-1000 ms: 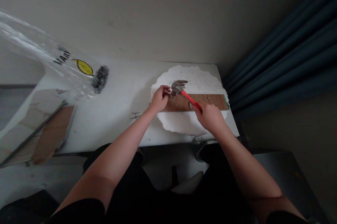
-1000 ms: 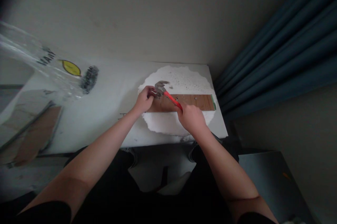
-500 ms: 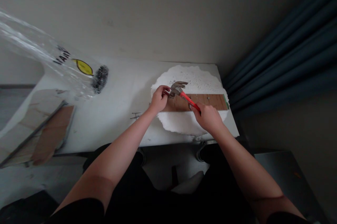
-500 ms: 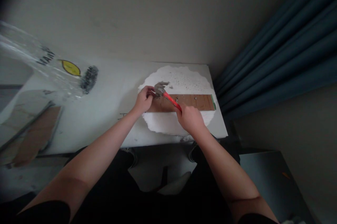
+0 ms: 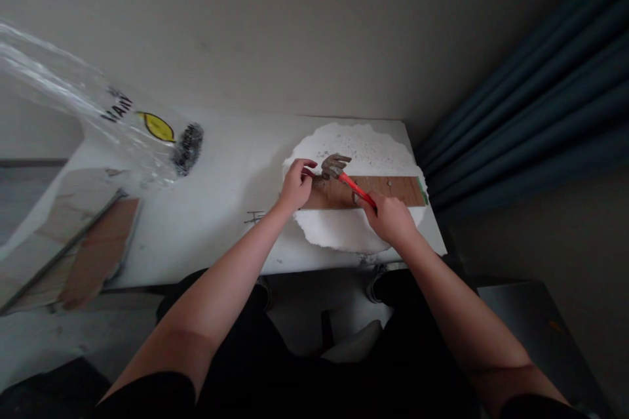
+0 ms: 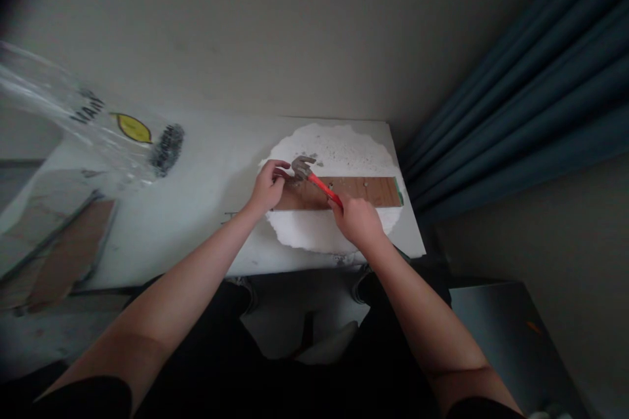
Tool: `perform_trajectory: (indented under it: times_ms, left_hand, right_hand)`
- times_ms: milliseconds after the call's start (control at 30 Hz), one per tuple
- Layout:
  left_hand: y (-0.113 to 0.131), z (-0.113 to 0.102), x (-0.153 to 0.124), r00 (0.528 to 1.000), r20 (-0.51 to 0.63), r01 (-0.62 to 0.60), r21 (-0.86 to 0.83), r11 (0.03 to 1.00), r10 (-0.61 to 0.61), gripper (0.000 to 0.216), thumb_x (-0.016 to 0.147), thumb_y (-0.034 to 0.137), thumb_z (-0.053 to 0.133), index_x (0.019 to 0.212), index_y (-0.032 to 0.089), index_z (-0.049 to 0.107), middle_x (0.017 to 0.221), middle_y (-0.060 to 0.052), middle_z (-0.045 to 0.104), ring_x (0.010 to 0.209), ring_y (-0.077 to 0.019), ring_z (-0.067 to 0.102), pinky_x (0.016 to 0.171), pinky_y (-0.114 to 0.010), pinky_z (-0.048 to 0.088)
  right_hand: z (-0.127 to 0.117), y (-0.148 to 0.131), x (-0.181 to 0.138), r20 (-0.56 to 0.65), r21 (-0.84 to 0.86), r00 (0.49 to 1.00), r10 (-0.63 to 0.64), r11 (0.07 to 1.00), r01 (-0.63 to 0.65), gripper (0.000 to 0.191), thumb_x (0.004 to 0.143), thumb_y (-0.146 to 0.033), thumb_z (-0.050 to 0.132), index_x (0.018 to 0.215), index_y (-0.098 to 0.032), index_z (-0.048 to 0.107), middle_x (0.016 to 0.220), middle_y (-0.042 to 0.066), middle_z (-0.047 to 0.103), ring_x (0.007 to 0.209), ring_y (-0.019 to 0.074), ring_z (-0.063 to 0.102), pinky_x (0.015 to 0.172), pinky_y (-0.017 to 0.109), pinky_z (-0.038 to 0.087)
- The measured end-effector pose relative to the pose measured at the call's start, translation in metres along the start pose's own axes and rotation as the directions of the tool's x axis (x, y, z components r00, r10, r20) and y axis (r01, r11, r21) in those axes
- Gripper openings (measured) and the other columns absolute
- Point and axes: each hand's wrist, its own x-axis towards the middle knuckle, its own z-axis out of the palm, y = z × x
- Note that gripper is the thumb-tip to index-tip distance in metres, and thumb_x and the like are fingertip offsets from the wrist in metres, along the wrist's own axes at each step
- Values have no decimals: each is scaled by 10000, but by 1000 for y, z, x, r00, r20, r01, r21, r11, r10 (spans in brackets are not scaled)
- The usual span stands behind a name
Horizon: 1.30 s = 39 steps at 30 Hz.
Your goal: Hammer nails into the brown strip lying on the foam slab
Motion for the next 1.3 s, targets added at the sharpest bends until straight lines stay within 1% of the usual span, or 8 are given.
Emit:
perform_trajectory:
  times_ms: [133,300,500,667,800,1000,1133,1300]
  left_hand:
    - [1,-1,-1,1000,-11,22,7,1000,-22,368,780,3,423,1049,213,562,1128,-57,647,879,-146,647,860,-340,545]
    - [2,-8,2,999,-19,31,41,999,-30,327,810,38,440,1054,217,565,1121,-63,645,900,-157,647,860,-350,548]
    - [-17,-38,8,998,-63,24,328,944,-3,202,834,115,513,990,209,598,1092,-97,612,1086,-256,609,1028,-462,486]
    - [-34,-57,-2,995,-33,98,443,891,-93,204,846,150,525,1028,195,608,1143,-138,579,1153,-313,591,1081,-512,449]
    - [-37,-53,-15,999,22,28,468,883,-43,267,907,196,461,1151,202,568,1207,-148,581,1111,-300,624,1016,-480,492]
    - [-43,-42,-21,996,-7,82,471,878,-89,310,933,236,424,1229,228,516,1203,-153,626,908,-271,690,829,-414,545]
    - [-45,-41,-22,997,-21,78,461,884,-77,306,939,247,421,1230,222,515,1202,-163,641,913,-269,697,823,-404,542]
    - [-41,-40,-23,992,-19,121,480,869,-128,324,955,253,390,1255,207,502,1270,-186,620,949,-282,704,852,-421,537]
  right_hand:
    - [3,2,2,11,12,999,-39,999,38,412,1047,-459,384,1180,-203,678,929,125,760,813,273,709,680,316,428]
    - [5,11,9,-5,99,999,-39,994,39,423,1038,-487,400,1071,-210,719,932,110,763,842,253,704,690,306,417]
    - [2,40,21,-155,153,985,77,987,-54,377,983,-488,513,1168,-218,700,992,102,757,875,263,692,711,322,433]
    - [4,62,32,-190,35,965,179,984,-176,354,950,-480,569,1140,-207,692,978,128,743,874,281,685,706,335,438]
    - [12,72,40,-152,2,973,174,984,-176,332,946,-442,579,1132,-190,688,1017,144,734,897,278,683,721,341,449]
    - [24,81,45,-132,62,980,147,988,-140,377,953,-463,561,1172,-182,684,1044,141,737,948,265,675,765,333,459]
    - [25,81,45,-146,73,980,135,989,-126,393,950,-471,558,1174,-170,677,1042,147,738,958,271,674,773,336,462]
    - [22,81,45,-118,92,984,130,989,-120,385,951,-455,564,1186,-169,670,1067,149,737,962,270,675,774,333,464]
